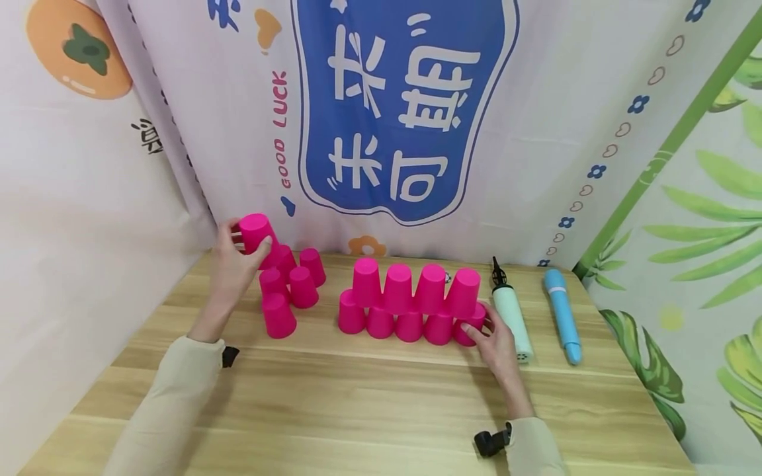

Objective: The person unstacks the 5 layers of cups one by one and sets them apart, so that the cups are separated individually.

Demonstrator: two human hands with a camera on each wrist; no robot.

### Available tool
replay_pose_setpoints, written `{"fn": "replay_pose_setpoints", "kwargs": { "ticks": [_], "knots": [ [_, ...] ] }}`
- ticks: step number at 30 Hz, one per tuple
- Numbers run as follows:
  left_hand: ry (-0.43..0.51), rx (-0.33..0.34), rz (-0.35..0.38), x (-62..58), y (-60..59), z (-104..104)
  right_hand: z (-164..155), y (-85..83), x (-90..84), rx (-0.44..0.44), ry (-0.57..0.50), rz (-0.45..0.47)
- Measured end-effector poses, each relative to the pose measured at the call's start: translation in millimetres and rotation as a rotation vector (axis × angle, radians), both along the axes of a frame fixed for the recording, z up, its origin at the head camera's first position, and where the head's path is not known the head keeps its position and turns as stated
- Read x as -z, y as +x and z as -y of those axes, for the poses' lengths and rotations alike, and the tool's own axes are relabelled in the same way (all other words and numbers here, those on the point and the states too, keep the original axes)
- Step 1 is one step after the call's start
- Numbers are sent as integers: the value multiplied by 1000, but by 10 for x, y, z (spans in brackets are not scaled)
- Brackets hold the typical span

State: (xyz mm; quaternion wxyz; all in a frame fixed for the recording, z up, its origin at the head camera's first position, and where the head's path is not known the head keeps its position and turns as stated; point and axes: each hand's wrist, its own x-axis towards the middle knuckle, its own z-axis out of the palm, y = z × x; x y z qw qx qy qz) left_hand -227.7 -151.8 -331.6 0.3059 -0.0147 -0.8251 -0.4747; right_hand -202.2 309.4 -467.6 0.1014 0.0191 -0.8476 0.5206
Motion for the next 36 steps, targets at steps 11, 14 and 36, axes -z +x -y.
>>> {"fn": "replay_pose_setpoints", "kwargs": {
  "ticks": [11, 14, 36],
  "knots": [
    [80, -165, 163, 392, -188, 555, 6, -1, 9, 2, 2, -5],
    [81, -171, 205, 529, -229, 647, 3, -4, 19, 4, 6, 1],
    [42, -141, 337, 1145, -522, 777, -1, -19, 22, 14, -10, -12]
  ]
}}
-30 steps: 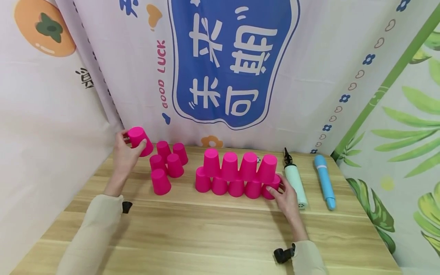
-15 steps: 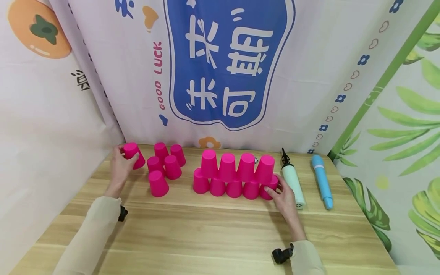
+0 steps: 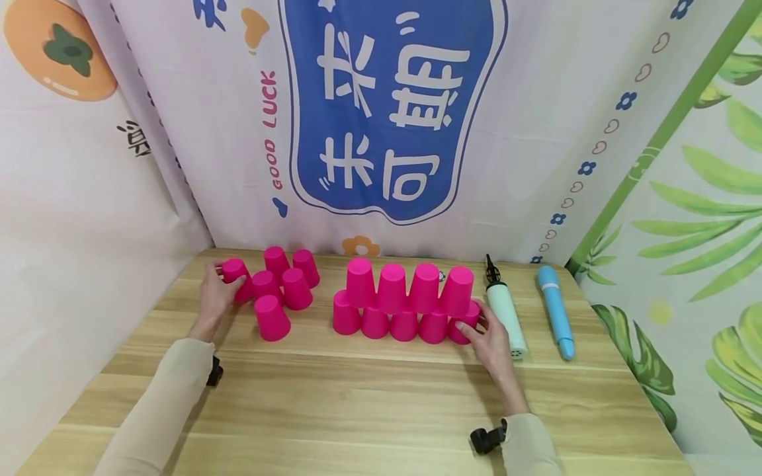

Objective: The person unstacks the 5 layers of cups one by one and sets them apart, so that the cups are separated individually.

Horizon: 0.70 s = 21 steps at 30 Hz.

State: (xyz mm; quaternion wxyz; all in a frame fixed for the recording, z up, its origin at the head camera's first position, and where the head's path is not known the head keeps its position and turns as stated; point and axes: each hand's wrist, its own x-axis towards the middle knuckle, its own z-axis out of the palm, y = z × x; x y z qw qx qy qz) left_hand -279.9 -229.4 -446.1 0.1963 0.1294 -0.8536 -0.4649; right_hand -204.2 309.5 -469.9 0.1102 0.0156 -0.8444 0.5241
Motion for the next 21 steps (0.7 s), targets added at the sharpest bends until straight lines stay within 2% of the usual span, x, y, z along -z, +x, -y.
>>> {"fn": "replay_pose_setpoints", "kwargs": {
  "ticks": [10, 16, 18, 21],
  "knots": [
    [-21, 74, 8, 70, -96, 80, 27, 8, 0, -2, -5, 19],
    [-3, 164, 28, 13, -115, 141, 35, 15, -16, -6, -19, 11],
    [-13, 158, -9, -43, -93, 132, 28, 15, -21, -6, -18, 13],
    [-58, 107, -138, -213, -40, -13, 6, 19, -30, 8, 6, 11]
  ]
}}
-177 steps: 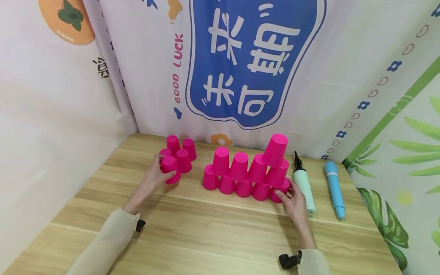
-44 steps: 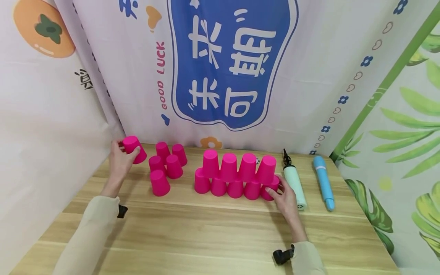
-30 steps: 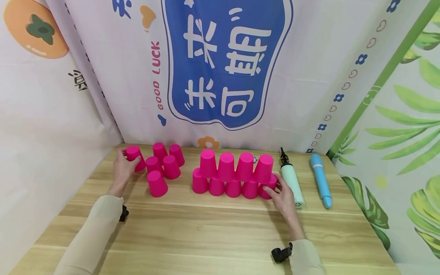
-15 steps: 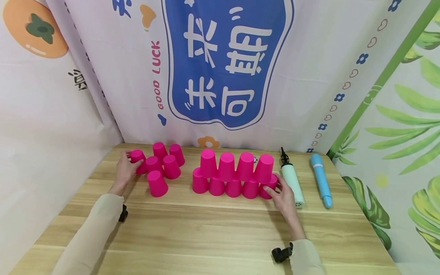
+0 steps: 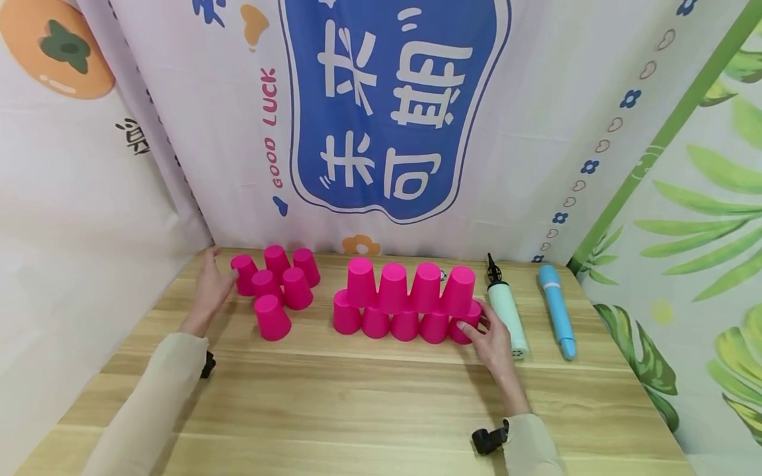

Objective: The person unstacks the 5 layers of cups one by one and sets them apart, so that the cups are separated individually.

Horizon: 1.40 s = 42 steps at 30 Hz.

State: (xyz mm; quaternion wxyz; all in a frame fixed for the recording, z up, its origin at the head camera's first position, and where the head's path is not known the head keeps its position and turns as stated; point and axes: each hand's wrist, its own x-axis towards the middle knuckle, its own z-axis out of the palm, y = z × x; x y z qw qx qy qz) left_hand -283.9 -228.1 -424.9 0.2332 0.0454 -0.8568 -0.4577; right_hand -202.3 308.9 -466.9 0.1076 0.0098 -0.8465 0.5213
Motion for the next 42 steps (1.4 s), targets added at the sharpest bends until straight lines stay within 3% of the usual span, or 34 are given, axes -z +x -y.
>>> {"fn": "replay_pose_setpoints", "kwargs": {
  "ticks": [3, 6, 9, 12, 17, 22, 31, 36, 42],
  "knots": [
    [11, 9, -149, -279, 113, -328, -27, 3, -10, 16, 17, -4],
    [77, 136, -230, -588, 262, -740, -51, -2, -7, 19, 18, -5],
    [145, 324, -240, -812, 368, -1123, -68, -6, 0, 17, 18, -6],
    [112, 475, -172, -902, 399, -1442, -70, -9, 12, 16, 15, 5],
    [-124, 591, 16, -804, 337, -1800, -47, -12, 38, 5, 7, 18],
    [-210, 656, 94, -645, 266, -1968, -15, -9, 50, -7, 5, 10],
    [-187, 628, 151, -560, 300, -1986, 16, -10, 28, -7, 16, -2],
    [-137, 589, 112, -542, 326, -1976, 12, -4, 16, -4, 26, 0],
    [-33, 529, 60, -618, 412, -1904, 5, 1, 9, -6, 25, 6]
  ]
}}
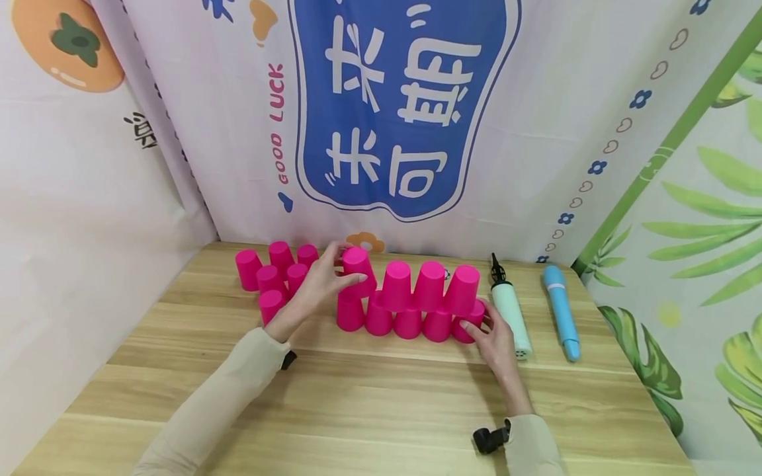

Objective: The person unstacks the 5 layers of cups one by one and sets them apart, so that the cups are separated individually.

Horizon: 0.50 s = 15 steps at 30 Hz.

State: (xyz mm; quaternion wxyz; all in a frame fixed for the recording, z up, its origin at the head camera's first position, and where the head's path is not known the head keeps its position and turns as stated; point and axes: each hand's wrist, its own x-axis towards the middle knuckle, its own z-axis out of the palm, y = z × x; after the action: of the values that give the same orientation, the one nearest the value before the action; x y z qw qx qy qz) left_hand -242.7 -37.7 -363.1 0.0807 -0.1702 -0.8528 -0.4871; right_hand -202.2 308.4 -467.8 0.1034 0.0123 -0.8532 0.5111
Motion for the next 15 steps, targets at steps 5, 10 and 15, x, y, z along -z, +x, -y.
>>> {"fn": "replay_pose_setpoints", "kwargs": {
  "ticks": [5, 10, 15],
  "knots": [
    [37, -55, -30, -111, 101, 173, 13, -8, 1, -8, -6, -2],
    [59, -109, -91, -204, 211, 369, 7, -12, -19, -1, -12, -5],
    [36, -158, -126, -217, 270, 559, 3, 0, -10, -9, -10, 1]
  ]
}}
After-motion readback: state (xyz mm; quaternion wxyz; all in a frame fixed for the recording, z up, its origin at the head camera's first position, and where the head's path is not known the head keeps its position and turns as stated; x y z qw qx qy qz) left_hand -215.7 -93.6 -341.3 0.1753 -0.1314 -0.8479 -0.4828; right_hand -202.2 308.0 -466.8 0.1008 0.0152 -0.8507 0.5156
